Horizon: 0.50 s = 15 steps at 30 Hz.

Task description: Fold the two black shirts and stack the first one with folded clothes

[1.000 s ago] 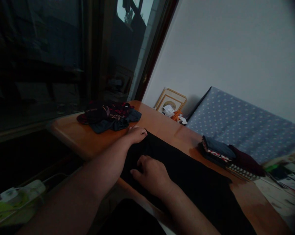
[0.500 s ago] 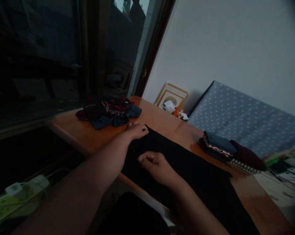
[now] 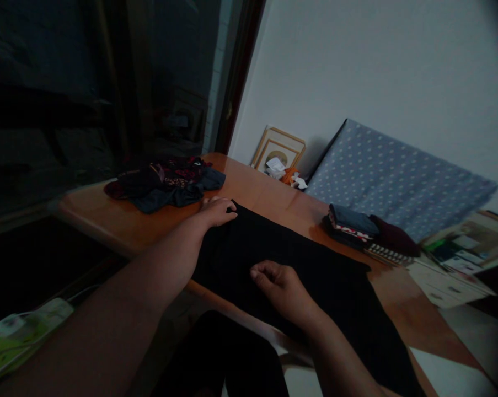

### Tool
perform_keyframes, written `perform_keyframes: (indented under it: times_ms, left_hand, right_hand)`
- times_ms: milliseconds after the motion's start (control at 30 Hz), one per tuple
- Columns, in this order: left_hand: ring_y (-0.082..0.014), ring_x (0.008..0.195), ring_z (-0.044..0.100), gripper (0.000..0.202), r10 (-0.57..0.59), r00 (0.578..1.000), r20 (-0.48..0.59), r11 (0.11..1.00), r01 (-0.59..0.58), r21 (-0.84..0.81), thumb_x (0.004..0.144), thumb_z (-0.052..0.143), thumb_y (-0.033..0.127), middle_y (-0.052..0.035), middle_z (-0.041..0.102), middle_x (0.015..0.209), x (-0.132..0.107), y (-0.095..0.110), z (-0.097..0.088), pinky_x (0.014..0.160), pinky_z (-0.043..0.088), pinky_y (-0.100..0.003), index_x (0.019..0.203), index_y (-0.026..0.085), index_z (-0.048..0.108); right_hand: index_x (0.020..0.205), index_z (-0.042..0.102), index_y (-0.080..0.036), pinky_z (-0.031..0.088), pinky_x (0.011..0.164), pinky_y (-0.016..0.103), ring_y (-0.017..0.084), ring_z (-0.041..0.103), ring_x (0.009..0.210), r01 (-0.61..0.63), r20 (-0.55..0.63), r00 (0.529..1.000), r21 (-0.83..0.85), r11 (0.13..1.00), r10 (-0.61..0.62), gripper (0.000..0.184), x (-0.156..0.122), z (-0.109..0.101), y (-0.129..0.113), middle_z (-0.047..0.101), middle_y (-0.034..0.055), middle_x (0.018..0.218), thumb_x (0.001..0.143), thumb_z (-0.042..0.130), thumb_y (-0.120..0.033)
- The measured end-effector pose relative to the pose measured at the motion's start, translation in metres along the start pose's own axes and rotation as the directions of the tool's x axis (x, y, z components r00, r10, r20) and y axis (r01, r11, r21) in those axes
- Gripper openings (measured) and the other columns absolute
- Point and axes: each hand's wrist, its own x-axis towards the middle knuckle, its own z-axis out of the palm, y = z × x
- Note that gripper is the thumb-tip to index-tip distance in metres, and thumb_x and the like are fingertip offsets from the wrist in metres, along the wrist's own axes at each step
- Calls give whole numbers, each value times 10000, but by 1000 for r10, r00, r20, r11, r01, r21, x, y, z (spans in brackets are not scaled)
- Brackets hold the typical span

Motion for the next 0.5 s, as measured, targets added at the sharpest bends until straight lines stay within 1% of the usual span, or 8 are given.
perform_keyframes:
  times_ms: [67, 100, 200, 267, 367, 500]
  left_hand:
    - [-290, 1218, 472, 399, 5, 1000, -25, 999, -4, 44, 845, 535, 575, -10, 650, 1269, 1, 0, 0, 1023, 288, -439, 1136, 348, 687]
    - [-294, 1207, 482, 405, -4, 1000, -20, 998, 5, 64, 835, 539, 588, -8, 652, 1269, 2, 0, 1, 1010, 301, -433, 1122, 347, 689]
    - [-305, 1204, 496, 435, 7, 999, -44, 995, -3, 102, 831, 516, 622, -6, 653, 1277, 8, -2, 4, 980, 327, -410, 1113, 342, 691]
    - [-310, 1205, 502, 472, 27, 999, -39, 991, -21, 134, 829, 503, 640, -18, 656, 1273, 12, -4, 6, 967, 338, -400, 1130, 325, 685]
    - [-328, 1190, 519, 514, 61, 998, -22, 979, -56, 194, 830, 482, 657, -35, 655, 1279, 19, -6, 5, 951, 352, -406, 1153, 309, 680]
    - [-351, 1180, 522, 519, 64, 993, 94, 960, -87, 268, 829, 506, 661, -45, 655, 1275, 29, -1, -4, 927, 370, -413, 1136, 286, 690]
  right_hand:
    - [1143, 689, -261, 430, 672, 264, 156, 605, 751, 44, 14, 999, -146, 988, -42, 332, -15, 0, -4, 682, 16, 870, 917, 563, -469]
    - [1202, 671, -278, 441, 710, 275, 169, 623, 800, 70, 21, 998, -226, 972, -67, 363, -22, 0, -6, 693, 24, 925, 907, 581, -469]
    - [1285, 634, -306, 453, 802, 308, 203, 641, 917, 118, 25, 993, -412, 904, -119, 439, -35, 1, -14, 689, 46, 1034, 893, 583, -497]
    - [1311, 616, -309, 460, 828, 328, 217, 643, 940, 124, 30, 992, -473, 872, -125, 480, -38, 1, -14, 683, 54, 1040, 896, 552, -541]
    - [1338, 593, -313, 472, 856, 357, 230, 644, 962, 130, 26, 990, -521, 844, -136, 526, -37, 0, -10, 674, 64, 1069, 903, 496, -592]
    - [1341, 590, -293, 490, 855, 384, 247, 648, 967, 146, 31, 988, -531, 835, -153, 562, -37, -3, -6, 671, 77, 1076, 909, 444, -622]
